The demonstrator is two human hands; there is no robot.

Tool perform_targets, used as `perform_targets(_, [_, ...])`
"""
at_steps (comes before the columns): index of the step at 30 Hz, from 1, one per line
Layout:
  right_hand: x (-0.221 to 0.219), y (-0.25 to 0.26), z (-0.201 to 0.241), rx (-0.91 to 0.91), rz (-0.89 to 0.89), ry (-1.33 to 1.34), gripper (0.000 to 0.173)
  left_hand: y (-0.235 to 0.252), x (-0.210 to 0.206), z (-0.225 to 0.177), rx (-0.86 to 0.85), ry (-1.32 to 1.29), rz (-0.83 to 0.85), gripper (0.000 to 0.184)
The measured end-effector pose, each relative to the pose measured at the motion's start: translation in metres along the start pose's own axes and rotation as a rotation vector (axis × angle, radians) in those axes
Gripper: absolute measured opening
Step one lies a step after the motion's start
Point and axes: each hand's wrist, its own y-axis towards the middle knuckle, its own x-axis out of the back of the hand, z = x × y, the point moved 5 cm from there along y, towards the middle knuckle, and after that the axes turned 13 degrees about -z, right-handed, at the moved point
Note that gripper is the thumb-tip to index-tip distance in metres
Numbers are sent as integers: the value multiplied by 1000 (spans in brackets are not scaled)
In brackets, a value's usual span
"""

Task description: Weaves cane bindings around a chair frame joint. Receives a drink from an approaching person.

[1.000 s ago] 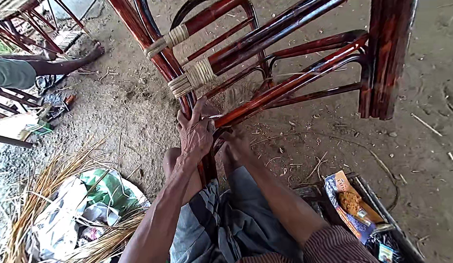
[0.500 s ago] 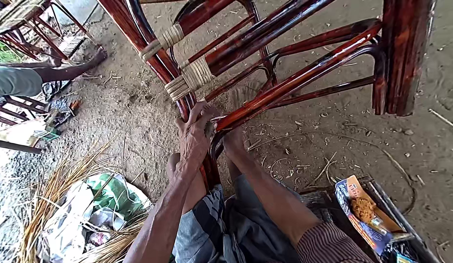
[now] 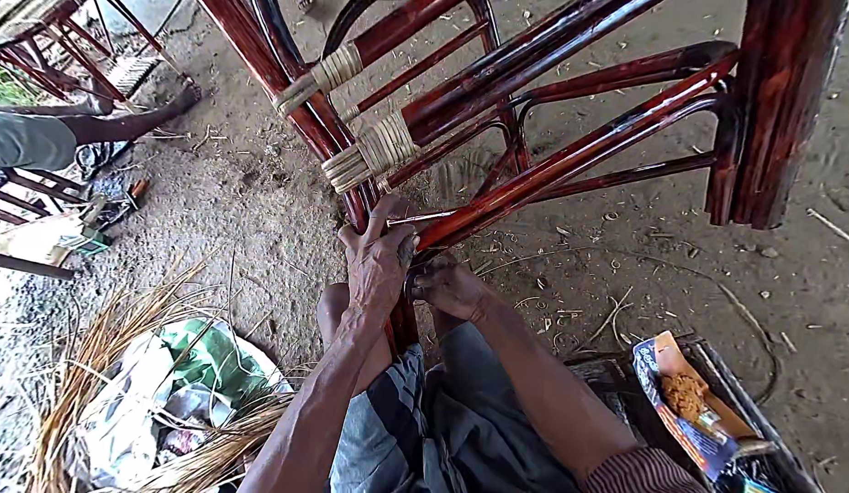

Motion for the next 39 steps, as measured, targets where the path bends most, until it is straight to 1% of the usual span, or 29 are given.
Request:
perform_targets(3, [-3, -5, 15, -38, -104, -215, 24, -1, 1, -3, -8, 16, -2, 26])
perform_targets(4, [-4, -6, 17, -52, -102, -237, 22, -2, 1, -3, -5, 20, 3, 25])
perform_targets(6, [-2, -5, 11, -47, -14, -191, 22, -4, -1, -4, 16, 20, 19, 23])
perform_targets(7, [-2, -5, 6, -27, 10, -150, 24, -5, -1, -5, 24, 25, 32, 23])
perform_targets(8, [-2, -4, 1, -1, 21, -119, 29, -5, -1, -5, 27, 35, 36, 24])
perform_targets(9, [-5, -4, -3, 22, -7, -95, 35, -6, -2, -5, 25, 54, 33, 25])
perform_targets(11, [-15, -9, -8, 100, -178, -71, 41, -7, -3, -6, 29, 57, 26, 26])
perform_targets(13, [-30, -17, -7, 175, -411, -81, 40, -9, -3, -6, 50, 36, 32, 25])
perform_targets(14, [-38, -23, -5, 211, -495, -117, 40, -9, -3, -7, 56, 26, 32, 25])
perform_targets(15, [-41, -29, -5, 260, -535, -176, 36, -10, -3, -7, 58, 16, 29, 25])
perform_targets(17, [-35, -37, -11, 397, -560, -358, 24, -11, -3, -9, 56, 14, 43, 25])
perform_targets(19, [-24, -40, -19, 515, -563, -550, 26, -11, -2, -8, 48, 5, 73, 25])
perform_targets(21, [-22, -44, -24, 581, -662, -763, 30, -15, -2, -6, 31, 10, 89, 27])
perform_targets(23, [-28, -50, -20, 600, -793, -994, 39, -20, 4, -10, 22, -24, 112, 29])
perform_targets(25, [-32, -56, -14, 588, -876, -1199, 45, -22, 10, -14, 14, -57, 147, 28])
perform_targets(27, [-36, -64, -10, 591, -893, -1327, 42, -19, -1, -7, 18, -6, 152, 32])
perform_targets(29, [-39, -73, -5, 544, -860, -1365, 36, -19, -4, -5, 6, 12, 139, 35])
perform_targets(30, [-40, -76, -1, 511, -852, -1342, 33, -20, -3, -7, 2, 7, 141, 36])
perform_targets(32, [-42, -79, 7, 511, -874, -1301, 26, -25, 11, -14, -12, -29, 158, 34])
perform_targets(33, [-42, -79, 13, 509, -886, -1234, 24, -27, 18, -16, -17, -47, 159, 35])
perform_targets(34, [-39, -76, 20, 480, -899, -1095, 22, -29, 21, -17, -24, -51, 155, 36])
perform_targets(35, [-34, -75, 26, 436, -896, -867, 20, -32, 21, -16, -35, -48, 151, 37])
perform_targets(37, [-29, -71, 35, 218, -796, -260, 17, -34, 22, -18, -32, -62, 143, 40])
perform_targets(38, [-28, -71, 38, 158, -731, -111, 16, -34, 21, -18, -29, -56, 137, 39])
perform_targets(39, [-27, -72, 41, 163, -659, -91, 16, -34, 19, -17, -42, -54, 118, 39])
